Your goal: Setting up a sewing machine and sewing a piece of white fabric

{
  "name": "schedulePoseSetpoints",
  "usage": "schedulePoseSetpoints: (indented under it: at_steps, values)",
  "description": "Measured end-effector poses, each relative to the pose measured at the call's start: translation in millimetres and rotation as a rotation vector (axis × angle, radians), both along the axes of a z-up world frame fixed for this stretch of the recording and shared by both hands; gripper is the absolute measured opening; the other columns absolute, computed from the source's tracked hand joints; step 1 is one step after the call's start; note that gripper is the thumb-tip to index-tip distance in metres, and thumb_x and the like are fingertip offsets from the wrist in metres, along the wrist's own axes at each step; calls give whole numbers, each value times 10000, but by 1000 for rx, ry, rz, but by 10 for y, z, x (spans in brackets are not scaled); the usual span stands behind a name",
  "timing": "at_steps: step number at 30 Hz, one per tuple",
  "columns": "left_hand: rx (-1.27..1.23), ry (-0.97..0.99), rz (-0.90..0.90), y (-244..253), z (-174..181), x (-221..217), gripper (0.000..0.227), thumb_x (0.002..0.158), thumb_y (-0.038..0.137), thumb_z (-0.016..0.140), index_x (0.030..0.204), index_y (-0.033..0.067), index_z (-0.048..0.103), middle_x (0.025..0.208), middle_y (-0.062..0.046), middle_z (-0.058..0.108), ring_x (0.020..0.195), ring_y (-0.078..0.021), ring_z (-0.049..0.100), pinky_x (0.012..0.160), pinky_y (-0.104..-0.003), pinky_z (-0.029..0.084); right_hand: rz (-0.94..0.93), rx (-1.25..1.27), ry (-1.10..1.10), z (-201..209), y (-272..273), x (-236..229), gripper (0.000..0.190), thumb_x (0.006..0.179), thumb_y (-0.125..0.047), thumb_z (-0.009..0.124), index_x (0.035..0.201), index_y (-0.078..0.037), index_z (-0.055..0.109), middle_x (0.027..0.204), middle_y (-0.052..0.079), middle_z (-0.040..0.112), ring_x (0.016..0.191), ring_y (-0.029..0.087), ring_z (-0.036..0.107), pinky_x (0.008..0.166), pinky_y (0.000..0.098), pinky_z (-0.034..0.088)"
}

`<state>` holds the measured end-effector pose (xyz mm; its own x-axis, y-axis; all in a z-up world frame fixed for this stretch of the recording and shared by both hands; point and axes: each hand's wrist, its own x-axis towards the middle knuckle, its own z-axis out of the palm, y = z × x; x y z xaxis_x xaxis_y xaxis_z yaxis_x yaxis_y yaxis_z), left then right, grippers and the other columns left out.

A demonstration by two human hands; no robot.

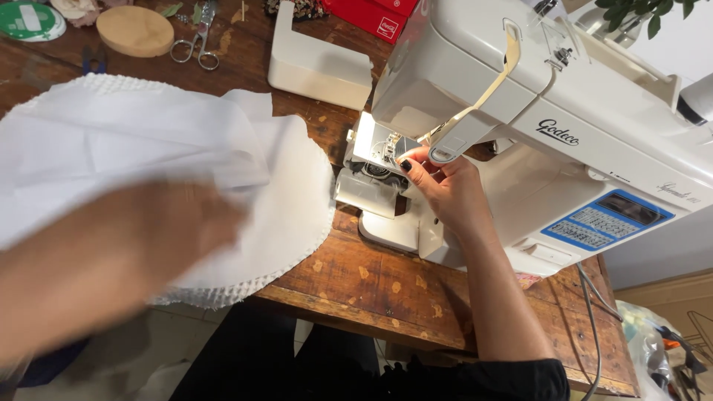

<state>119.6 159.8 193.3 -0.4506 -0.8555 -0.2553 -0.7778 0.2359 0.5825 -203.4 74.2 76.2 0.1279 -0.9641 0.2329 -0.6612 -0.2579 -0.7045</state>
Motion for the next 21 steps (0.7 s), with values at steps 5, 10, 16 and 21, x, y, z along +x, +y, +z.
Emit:
schedulePoseSetpoints:
  at_steps: [5, 10, 16, 21]
  values:
    - [-1071, -531, 102, -1167, -787, 598, 361, 999, 408, 623, 1172, 108, 724, 1302, -105, 643, 1156, -342, 606, 842, -461, 603, 22, 112, 46, 128, 88, 68, 184, 995, -166, 652, 1091, -124, 804, 799, -66, 614, 679, 56, 426, 648, 197, 352]
    - [-864, 122, -82, -1640, -1042, -214, 184, 911, 259, 709, 1004, 127, 798, 942, -68, 742, 837, -275, 662, 702, -471, 502, -65, -53, 88, 156, 132, 89, 271, 881, -16, 594, 1001, -167, 783, 1193, 32, 725, 574, 70, 378, 555, 231, 361]
    - [-870, 165, -114, -1544, -1569, -972, 278, 872, 425, 691, 860, 160, 773, 860, -87, 729, 869, -357, 712, 733, -477, 556, -77, -304, 85, -113, -22, -170, 243, 815, -23, 667, 937, -170, 817, 1026, 69, 739, 945, 200, 685, 837, 271, 558]
    - [-852, 335, -100, -1661, -1818, -1108, 156, 914, 282, 691, 812, 190, 764, 783, -45, 720, 885, -316, 718, 807, -439, 541, -59, -355, 101, -135, 9, -138, 217, 850, -33, 700, 1022, -125, 794, 1032, 113, 738, 964, 232, 706, 824, 304, 573]
